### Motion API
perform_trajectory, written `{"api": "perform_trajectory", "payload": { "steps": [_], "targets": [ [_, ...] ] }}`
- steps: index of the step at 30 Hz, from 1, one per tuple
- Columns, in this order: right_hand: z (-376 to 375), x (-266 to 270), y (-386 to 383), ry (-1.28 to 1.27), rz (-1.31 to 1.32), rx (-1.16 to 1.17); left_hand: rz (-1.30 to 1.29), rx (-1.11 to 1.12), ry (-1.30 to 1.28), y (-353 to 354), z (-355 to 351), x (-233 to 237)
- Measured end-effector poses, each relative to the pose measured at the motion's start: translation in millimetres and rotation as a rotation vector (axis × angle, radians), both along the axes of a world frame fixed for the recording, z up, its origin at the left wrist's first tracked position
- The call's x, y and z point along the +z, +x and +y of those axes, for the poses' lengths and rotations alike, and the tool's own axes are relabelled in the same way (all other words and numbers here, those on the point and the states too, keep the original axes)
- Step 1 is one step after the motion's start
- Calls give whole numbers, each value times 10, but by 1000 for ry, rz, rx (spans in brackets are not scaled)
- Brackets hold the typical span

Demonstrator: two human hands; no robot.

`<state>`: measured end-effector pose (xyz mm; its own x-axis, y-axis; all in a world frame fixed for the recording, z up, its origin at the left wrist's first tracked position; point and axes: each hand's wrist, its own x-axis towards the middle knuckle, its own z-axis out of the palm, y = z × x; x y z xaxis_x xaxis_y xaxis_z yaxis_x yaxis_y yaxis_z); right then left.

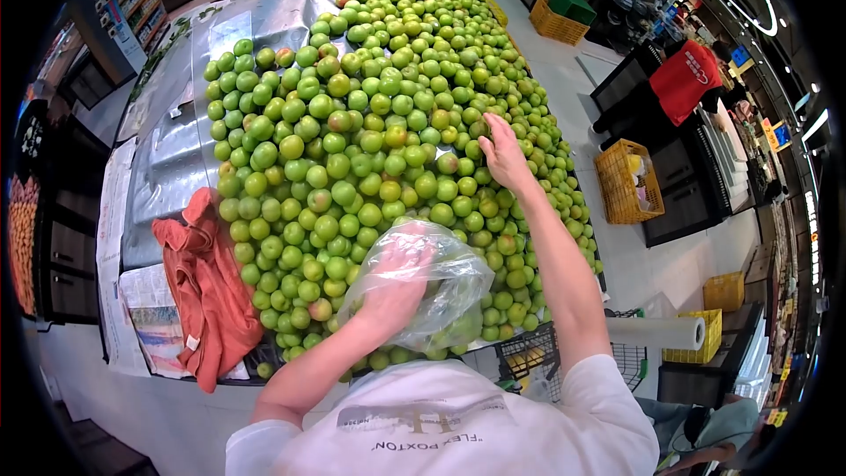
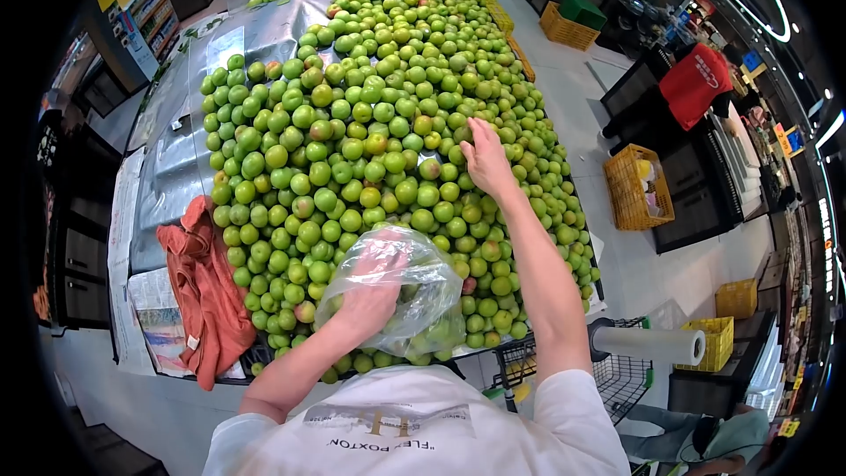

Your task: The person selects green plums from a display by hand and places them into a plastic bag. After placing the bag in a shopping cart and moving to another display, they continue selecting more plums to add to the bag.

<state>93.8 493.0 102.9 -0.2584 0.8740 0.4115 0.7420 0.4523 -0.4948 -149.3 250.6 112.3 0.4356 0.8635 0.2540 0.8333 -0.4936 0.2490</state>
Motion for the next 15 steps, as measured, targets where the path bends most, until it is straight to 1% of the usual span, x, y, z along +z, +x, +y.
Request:
{"api": "perform_trajectory", "payload": {
  "steps": [1, 2, 3, 4, 5, 6, 8, 10, 11, 13, 14, 15],
  "targets": [
    [-137, 139, -63, 168, -37, -43, -1, -7, -30, 1, 10, -35],
    [-345, 360, -145, 169, -37, -35, -1, -13, -58, -2, 23, -54],
    [-610, 624, -231, 83, 137, 4, -3, -5, -58, -5, 30, -56],
    [-894, 839, -307, -7, 309, 44, -8, -43, 15, -10, 28, -58],
    [-1203, 973, -362, -66, 382, 130, -10, -82, 89, -15, 20, -61],
    [-1520, 1065, -405, -124, 457, 215, -9, -77, 86, -20, 9, -64],
    [-2090, 1178, -485, -26, 337, 455, -14, -184, -97, -17, -21, -70],
    [-2474, 1078, -657, 90, 247, 628, -106, -252, -217, -25, -77, -46],
    [-2589, 1002, -741, 88, 251, 627, -166, -287, -269, -20, -90, -40],
    [-2724, 790, -868, 38, 92, 579, -277, -297, -313, -18, -70, -38],
    [-2744, 706, -884, 36, 97, 578, -332, -276, -312, -7, -46, -32],
    [-2752, 628, -894, 91, 16, 434, -392, -246, -306, -2, -18, -33]
  ]
}}
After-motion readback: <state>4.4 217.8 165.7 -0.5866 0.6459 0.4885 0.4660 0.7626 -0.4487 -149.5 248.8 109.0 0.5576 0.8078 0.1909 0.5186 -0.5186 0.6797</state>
